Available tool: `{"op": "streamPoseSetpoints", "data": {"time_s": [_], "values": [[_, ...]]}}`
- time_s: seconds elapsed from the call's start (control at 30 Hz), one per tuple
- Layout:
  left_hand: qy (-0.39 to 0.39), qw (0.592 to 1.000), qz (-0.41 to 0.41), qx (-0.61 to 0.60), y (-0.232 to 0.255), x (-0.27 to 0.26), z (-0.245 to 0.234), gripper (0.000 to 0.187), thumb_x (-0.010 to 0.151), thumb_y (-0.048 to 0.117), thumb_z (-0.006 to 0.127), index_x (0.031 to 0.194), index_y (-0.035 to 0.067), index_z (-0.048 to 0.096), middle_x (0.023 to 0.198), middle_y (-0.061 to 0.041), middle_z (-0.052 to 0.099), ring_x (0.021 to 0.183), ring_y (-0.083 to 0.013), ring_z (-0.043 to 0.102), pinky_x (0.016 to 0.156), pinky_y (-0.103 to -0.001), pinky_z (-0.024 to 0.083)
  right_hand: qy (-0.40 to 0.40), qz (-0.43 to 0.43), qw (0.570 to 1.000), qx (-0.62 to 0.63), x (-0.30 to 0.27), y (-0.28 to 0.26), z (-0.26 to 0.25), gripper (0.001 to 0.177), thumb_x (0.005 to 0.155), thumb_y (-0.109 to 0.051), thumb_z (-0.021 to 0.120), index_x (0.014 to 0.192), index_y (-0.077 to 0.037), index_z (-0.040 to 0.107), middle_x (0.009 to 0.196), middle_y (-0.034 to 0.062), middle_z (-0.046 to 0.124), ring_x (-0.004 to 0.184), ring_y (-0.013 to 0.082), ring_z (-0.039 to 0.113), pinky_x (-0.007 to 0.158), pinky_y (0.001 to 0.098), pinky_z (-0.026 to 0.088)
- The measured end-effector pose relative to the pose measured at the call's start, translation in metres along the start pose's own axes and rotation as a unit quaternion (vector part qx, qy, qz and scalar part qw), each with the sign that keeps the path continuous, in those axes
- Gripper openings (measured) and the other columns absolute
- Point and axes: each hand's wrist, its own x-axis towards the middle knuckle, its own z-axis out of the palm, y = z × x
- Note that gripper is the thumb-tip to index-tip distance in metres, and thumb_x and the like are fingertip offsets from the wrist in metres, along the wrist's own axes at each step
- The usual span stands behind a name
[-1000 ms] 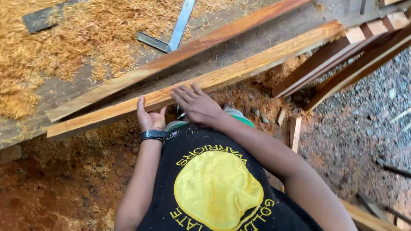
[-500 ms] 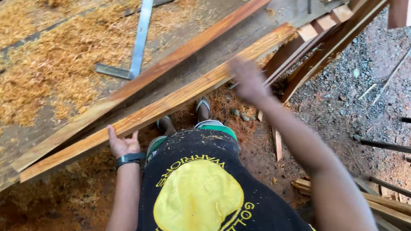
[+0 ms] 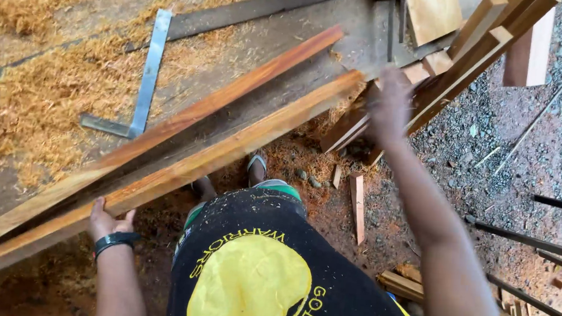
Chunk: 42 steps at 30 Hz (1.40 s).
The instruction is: The person uses a metal square and a pencil to mark lines on a wooden plank. They measure and mark multiple points along the wood, then move the plank to a different position on the workbench to continue marking.
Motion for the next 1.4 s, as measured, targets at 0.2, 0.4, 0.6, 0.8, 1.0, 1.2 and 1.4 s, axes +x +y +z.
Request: {"op": "streamPoseSetpoints", "data": {"time_s": [0.2, 0.4, 0.6, 0.8, 1.0, 1.2, 1.4], "values": [[0.028, 0.986, 0.007, 0.164, 0.015, -0.011, 0.02, 0.076, 0.111, 0.048, 0.098, 0.166, 0.016, 0.057, 0.153, -0.024, 0.078, 0.141, -0.0484, 0.083, 0.099, -0.077, 0.075, -0.302, -0.436, 0.772, -0.35, -0.041, 0.065, 0.088, 0.105, 0.095, -0.001, 0.038, 0.199, -0.015, 0.027, 0.202, 0.0185, 0.036, 0.191, 0.0371, 0.022, 0.153, 0.0692, 0.001], [0.052, 0.99, -0.002, 0.134, 0.01, -0.017, 0.031, 0.084, 0.112, 0.047, 0.099, 0.172, 0.013, 0.05, 0.167, -0.028, 0.067, 0.154, -0.0528, 0.073, 0.109, -0.078, 0.07, -0.025, -0.253, 0.818, -0.516, 0.043, 0.177, -0.026, 0.12, 0.066, -0.023, 0.082, 0.18, -0.002, 0.05, 0.157, 0.0156, 0.062, 0.136, 0.0334, 0.058, 0.104, 0.0544, 0.046], [0.03, 0.998, 0.026, 0.053, -0.001, -0.004, 0.005, 0.098, 0.118, 0.063, 0.092, 0.184, 0.014, 0.039, 0.19, -0.034, 0.043, 0.174, -0.0604, 0.045, 0.124, -0.091, 0.048, -0.133, -0.209, 0.966, -0.072, -0.102, 0.049, 0.148, 0.054, 0.1, -0.004, 0.068, 0.152, -0.006, 0.079, 0.116, 0.0179, 0.081, 0.111, 0.046, 0.081, 0.097, 0.0572, 0.059], [0.038, 0.996, 0.052, 0.057, -0.013, 0.008, -0.003, 0.11, 0.116, 0.062, 0.095, 0.184, 0.004, 0.032, 0.187, -0.044, 0.038, 0.163, -0.0668, 0.056, 0.111, -0.089, 0.064, -0.695, -0.011, 0.704, 0.146, -0.184, -0.098, 0.28, 0.03, 0.123, -0.016, 0.052, 0.113, -0.016, 0.08, 0.086, 0.0071, 0.094, 0.062, 0.0219, 0.09, 0.044, 0.0339, 0.071], [0.042, 0.997, 0.053, 0.035, -0.021, 0.017, -0.007, 0.118, 0.116, 0.054, 0.097, 0.188, -0.001, 0.021, 0.193, -0.042, 0.026, 0.167, -0.0713, 0.046, 0.11, -0.09, 0.065, -0.692, 0.168, 0.696, 0.096, -0.052, 0.004, 0.192, 0.034, 0.128, -0.012, 0.045, 0.139, 0.008, 0.07, 0.14, 0.0387, 0.085, 0.133, 0.044, 0.088, 0.115, 0.0578, 0.069], [-0.029, 0.999, 0.026, -0.015, -0.027, 0.01, -0.034, 0.096, 0.114, 0.032, 0.098, 0.187, 0.006, 0.041, 0.202, -0.032, 0.011, 0.179, -0.068, 0.022, 0.119, -0.092, 0.058, -0.343, -0.314, 0.795, -0.389, -0.061, -0.064, 0.136, 0.051, 0.12, -0.044, 0.074, 0.167, -0.025, 0.066, 0.113, 0.014, 0.078, 0.093, 0.0399, 0.092, 0.077, 0.0545, 0.077], [-0.132, 0.978, 0.0, -0.159, -0.03, -0.009, -0.06, 0.104, 0.115, 0.003, 0.094, 0.192, -0.004, 0.024, 0.201, -0.034, -0.016, 0.188, -0.0536, -0.018, 0.139, -0.095, 0.021, -0.469, -0.309, 0.674, -0.48, -0.058, 0.007, 0.227, 0.078, 0.077, -0.075, 0.103, 0.146, -0.042, 0.088, 0.134, 0.0047, 0.08, 0.116, 0.0374, 0.092, 0.102, 0.0598, 0.076]]}}
